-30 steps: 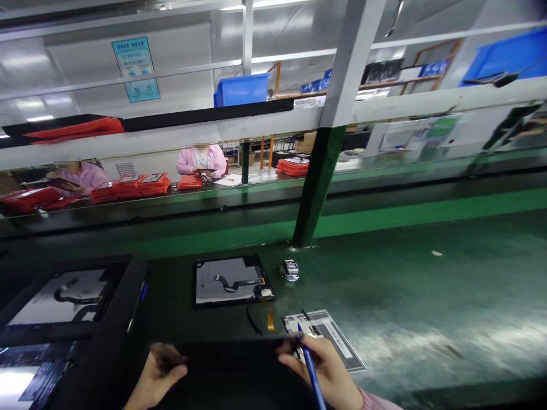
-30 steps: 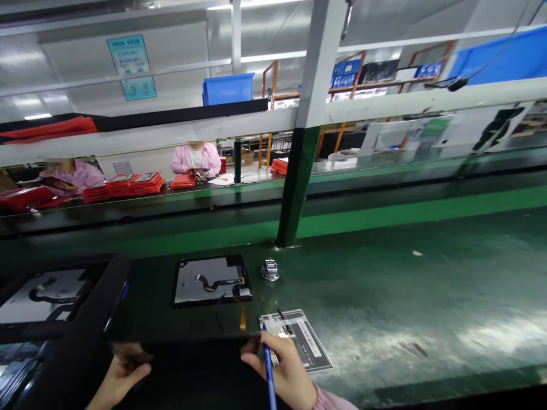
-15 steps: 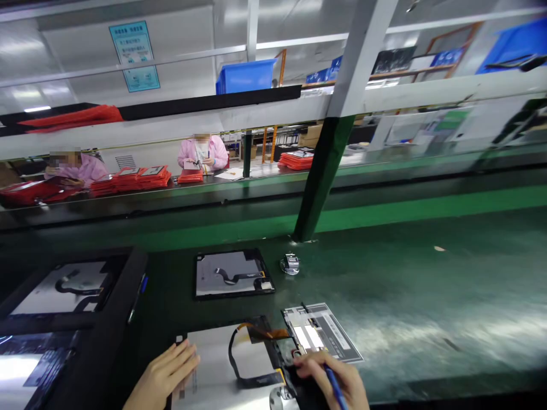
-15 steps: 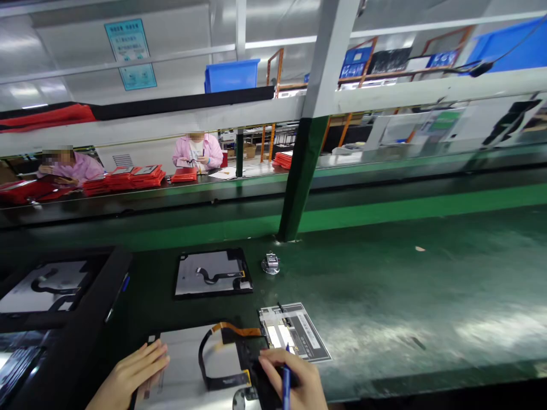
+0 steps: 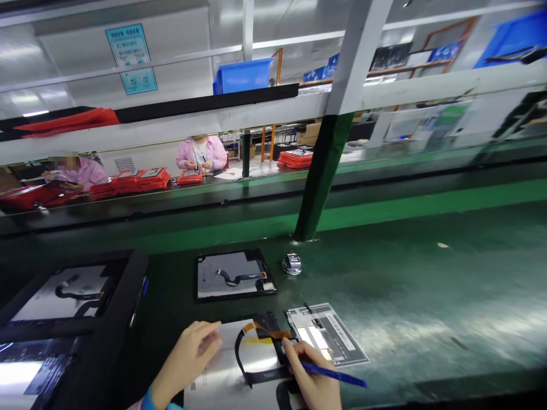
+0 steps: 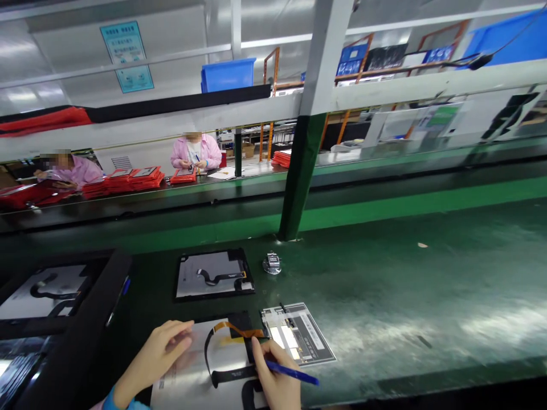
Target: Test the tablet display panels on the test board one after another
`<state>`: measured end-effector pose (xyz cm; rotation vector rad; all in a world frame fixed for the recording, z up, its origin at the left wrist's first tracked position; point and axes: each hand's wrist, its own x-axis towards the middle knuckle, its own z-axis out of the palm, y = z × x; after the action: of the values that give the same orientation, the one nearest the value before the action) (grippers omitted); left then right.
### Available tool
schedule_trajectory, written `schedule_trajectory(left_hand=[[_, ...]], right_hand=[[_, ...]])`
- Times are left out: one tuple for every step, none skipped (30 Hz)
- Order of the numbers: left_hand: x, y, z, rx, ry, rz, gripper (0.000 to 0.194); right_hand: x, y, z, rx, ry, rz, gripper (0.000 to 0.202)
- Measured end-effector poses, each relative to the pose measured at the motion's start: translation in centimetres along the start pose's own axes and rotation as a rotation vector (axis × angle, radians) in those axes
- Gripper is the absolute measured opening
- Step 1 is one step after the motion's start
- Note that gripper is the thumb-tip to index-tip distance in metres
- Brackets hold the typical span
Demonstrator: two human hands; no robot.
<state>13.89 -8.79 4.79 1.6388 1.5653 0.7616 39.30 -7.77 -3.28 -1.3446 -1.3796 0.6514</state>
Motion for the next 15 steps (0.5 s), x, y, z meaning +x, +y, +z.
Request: schedule_trajectory(left_hand=[[0.7,0.5,0.8,-0.020,-0.061,-0.028,0.035],[1.3,0.9,1.5,-0.042,-0.108,-0.048,0.036],[1.8,1.1,2.2,-0.075,-0.138,-0.058,0.036],[2.2,1.2,2.8,-0.117,-0.152,-0.059,0.036],[2.5,1.1,3.3,-0.156,-0.155,-0.057,0.034],[2.7,0.9,3.7,-0.192,-0.155,-0.053,0.033],[2.8,0.7,4.0,-0.221,-0.155,-0.051,0.031],[2.8,0.4,4.2,-0.241,-0.158,-0.052,0.030],[2.8,0.2,4.4,-0.256,-0.163,-0.057,0.029],[2.8,-0.1,4.5,-0.274,-0.173,-0.060,0.028],[2.7,-0.3,4.5,-0.292,-0.184,-0.063,0.028],[2.7,-0.5,4.6,-0.306,-0.193,-0.065,0.028],[2.7,-0.6,4.7,-0.317,-0.200,-0.065,0.027],[2.7,-0.7,4.7,-0.325,-0.204,-0.065,0.027],[2.7,-0.7,4.8,-0.330,-0.204,-0.065,0.026]], right_hand=[[0.0,0.1,0.1,-0.019,-0.003,-0.038,0.048],[0.0,0.2,0.1,-0.037,-0.008,-0.078,0.048],[0.0,0.2,0.2,-0.055,-0.013,-0.118,0.047],[0.0,0.3,0.3,-0.077,-0.016,-0.156,0.047],[0.0,0.3,0.3,-0.099,-0.022,-0.190,0.046],[0.1,0.3,0.4,-0.120,-0.030,-0.220,0.046],[0.1,0.2,0.4,-0.139,-0.035,-0.242,0.045],[0.1,0.2,0.4,-0.154,-0.037,-0.255,0.046],[0.1,0.2,0.4,-0.165,-0.036,-0.255,0.046],[0.1,0.1,0.4,-0.173,-0.034,-0.247,0.047],[0.1,0.1,0.3,-0.176,-0.035,-0.235,0.048],[0.1,0.1,0.3,-0.177,-0.039,-0.222,0.049],[0.1,0.1,0.2,-0.176,-0.045,-0.209,0.049],[0.1,0.2,0.2,-0.171,-0.055,-0.200,0.049],[0.1,0.4,0.2,-0.165,-0.065,-0.189,0.049]])
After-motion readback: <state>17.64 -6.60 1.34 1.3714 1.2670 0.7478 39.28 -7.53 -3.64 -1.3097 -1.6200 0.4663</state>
